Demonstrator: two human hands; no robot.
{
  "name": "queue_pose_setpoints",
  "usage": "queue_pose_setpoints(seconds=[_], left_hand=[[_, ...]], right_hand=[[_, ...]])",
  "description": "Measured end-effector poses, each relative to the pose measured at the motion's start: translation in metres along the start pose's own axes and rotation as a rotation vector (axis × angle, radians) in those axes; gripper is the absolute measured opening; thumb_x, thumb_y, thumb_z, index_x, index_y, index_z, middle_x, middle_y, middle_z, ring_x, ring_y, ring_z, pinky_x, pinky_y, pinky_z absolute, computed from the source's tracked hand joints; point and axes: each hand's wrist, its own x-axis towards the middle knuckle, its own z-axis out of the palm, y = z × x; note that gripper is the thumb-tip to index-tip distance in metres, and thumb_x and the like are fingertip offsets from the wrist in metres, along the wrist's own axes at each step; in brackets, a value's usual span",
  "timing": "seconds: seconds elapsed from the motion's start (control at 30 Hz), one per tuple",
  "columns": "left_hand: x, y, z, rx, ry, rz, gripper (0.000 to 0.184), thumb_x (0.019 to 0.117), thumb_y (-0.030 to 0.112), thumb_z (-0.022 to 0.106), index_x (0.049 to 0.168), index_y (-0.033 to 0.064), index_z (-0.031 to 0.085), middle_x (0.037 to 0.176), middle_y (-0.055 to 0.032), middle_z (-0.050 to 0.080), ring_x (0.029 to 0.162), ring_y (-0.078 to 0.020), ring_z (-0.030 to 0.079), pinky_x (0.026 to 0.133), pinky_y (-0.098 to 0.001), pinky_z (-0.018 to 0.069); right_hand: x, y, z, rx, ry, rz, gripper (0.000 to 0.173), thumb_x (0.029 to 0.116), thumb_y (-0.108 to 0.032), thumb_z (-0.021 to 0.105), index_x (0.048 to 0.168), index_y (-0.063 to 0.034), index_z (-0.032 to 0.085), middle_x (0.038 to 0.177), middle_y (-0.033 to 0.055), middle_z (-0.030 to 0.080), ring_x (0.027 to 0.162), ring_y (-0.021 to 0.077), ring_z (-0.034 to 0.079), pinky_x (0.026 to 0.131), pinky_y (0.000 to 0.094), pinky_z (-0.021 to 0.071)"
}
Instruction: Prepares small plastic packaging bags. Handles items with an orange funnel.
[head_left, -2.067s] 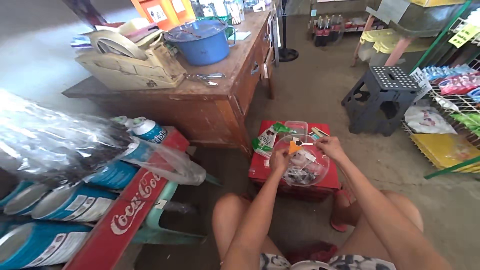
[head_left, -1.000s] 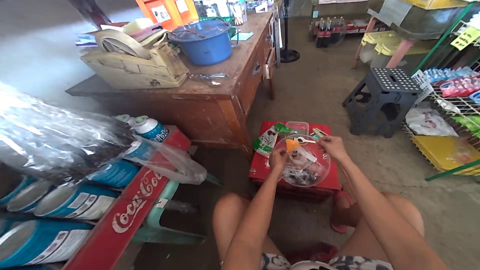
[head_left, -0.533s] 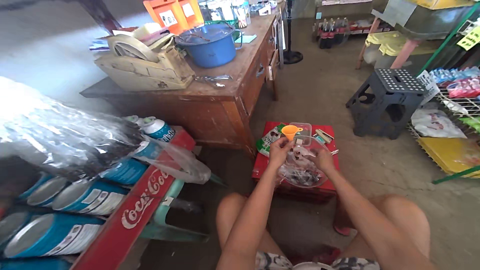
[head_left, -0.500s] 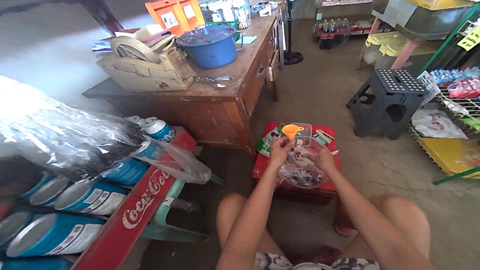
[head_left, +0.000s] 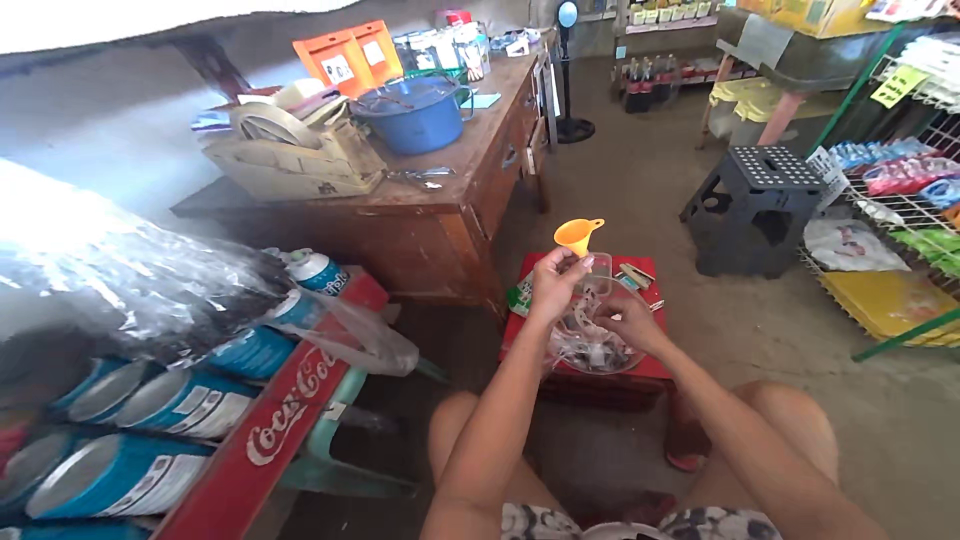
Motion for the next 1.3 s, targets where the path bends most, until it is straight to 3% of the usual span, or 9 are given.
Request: queue_pose_setpoints(seconds=[0.27,0.4,0.6,0.73,0.83,1.0,1.17,1.23,1.3], left_hand=[[-0.008,-0.001,0.001,0.084,0.014,0.143,0.009,0.0949,0.004,0.07,0.102,-0.0012,0.069,0.093,-0.005,0.072,0.083,-0.0063,0.068,0.079,-0.0254,0.0574],[-0.008,-0.021,-0.003,0.246,-0.06,0.075,0.013,0.0941,0.009,0.073,0.102,-0.0013,0.071,0.096,-0.0097,0.073,0.091,-0.0143,0.07,0.088,-0.036,0.0573],[-0.021,-0.055,-0.002,0.32,0.03,0.236,0.017,0.089,0.007,0.074,0.102,-0.0027,0.075,0.101,-0.0127,0.074,0.099,-0.0173,0.069,0.095,-0.0392,0.0527],[-0.025,-0.075,0.007,0.32,0.183,0.44,0.018,0.084,-0.001,0.07,0.1,-0.0056,0.076,0.1,-0.0175,0.073,0.097,-0.0196,0.069,0.091,-0.0337,0.0552],[-0.025,-0.079,0.008,0.31,0.242,0.474,0.018,0.0847,0.001,0.069,0.1,-0.0064,0.076,0.099,-0.0176,0.073,0.097,-0.0187,0.07,0.092,-0.0322,0.0553],[-0.024,-0.079,0.007,0.339,0.192,0.34,0.019,0.0886,0.008,0.073,0.104,-0.0032,0.076,0.102,-0.0162,0.074,0.099,-0.0204,0.07,0.094,-0.0367,0.0553],[-0.025,-0.083,0.004,0.308,0.203,0.358,0.016,0.0866,0.005,0.072,0.099,-0.0036,0.076,0.098,-0.0149,0.075,0.096,-0.0188,0.071,0.093,-0.0351,0.0555],[-0.026,-0.085,0.007,0.283,0.2,0.317,0.017,0.0874,0.003,0.071,0.101,-0.0052,0.075,0.1,-0.0162,0.074,0.097,-0.0195,0.07,0.093,-0.0356,0.0551],[-0.021,-0.093,0.005,0.235,0.221,0.313,0.019,0.0869,0.004,0.071,0.102,-0.0061,0.074,0.1,-0.0158,0.074,0.097,-0.0169,0.071,0.092,-0.033,0.056]], right_hand=[[-0.003,0.013,-0.004,-0.11,0.105,0.041,0.021,0.0937,-0.015,0.066,0.103,0.0028,0.073,0.102,0.0169,0.072,0.101,0.0299,0.068,0.096,0.0519,0.0517],[-0.001,0.015,-0.008,-0.283,-0.249,0.149,0.038,0.0941,-0.016,0.071,0.126,0.003,0.067,0.112,0.0229,0.071,0.109,0.0396,0.066,0.103,0.0621,0.0457],[-0.025,-0.035,-0.027,-0.368,0.725,-0.502,0.049,0.0964,-0.015,0.061,0.136,0.0131,0.05,0.092,0.018,0.071,0.083,0.0268,0.07,0.079,0.042,0.0593],[-0.032,-0.036,-0.005,-0.62,0.464,-0.778,0.035,0.0968,-0.012,0.06,0.13,-0.0047,0.069,0.071,0.0116,0.071,0.064,0.0272,0.07,0.071,0.0432,0.0602],[-0.044,-0.059,-0.017,-0.468,0.709,-0.802,0.019,0.1013,-0.019,0.058,0.112,-0.0049,0.064,0.08,0.0074,0.07,0.071,0.015,0.068,0.072,0.0284,0.059],[-0.036,-0.043,-0.002,-0.589,0.473,-0.614,0.05,0.0924,-0.008,0.06,0.142,0.0032,0.058,0.071,0.0137,0.07,0.056,0.0294,0.068,0.055,0.0463,0.0572],[-0.046,-0.065,-0.012,-0.547,0.629,-0.651,0.026,0.0976,-0.016,0.057,0.118,-0.0013,0.067,0.077,0.0102,0.071,0.065,0.0214,0.068,0.063,0.0356,0.0578],[-0.044,-0.054,-0.002,-0.612,0.339,-0.512,0.048,0.0968,-0.009,0.056,0.144,0.0004,0.057,0.078,0.0167,0.072,0.065,0.0351,0.07,0.063,0.0526,0.0578],[-0.042,-0.057,-0.005,-0.583,0.481,-0.592,0.047,0.0949,-0.013,0.058,0.139,0.0025,0.059,0.074,0.0113,0.072,0.057,0.0256,0.068,0.054,0.0436,0.058]])
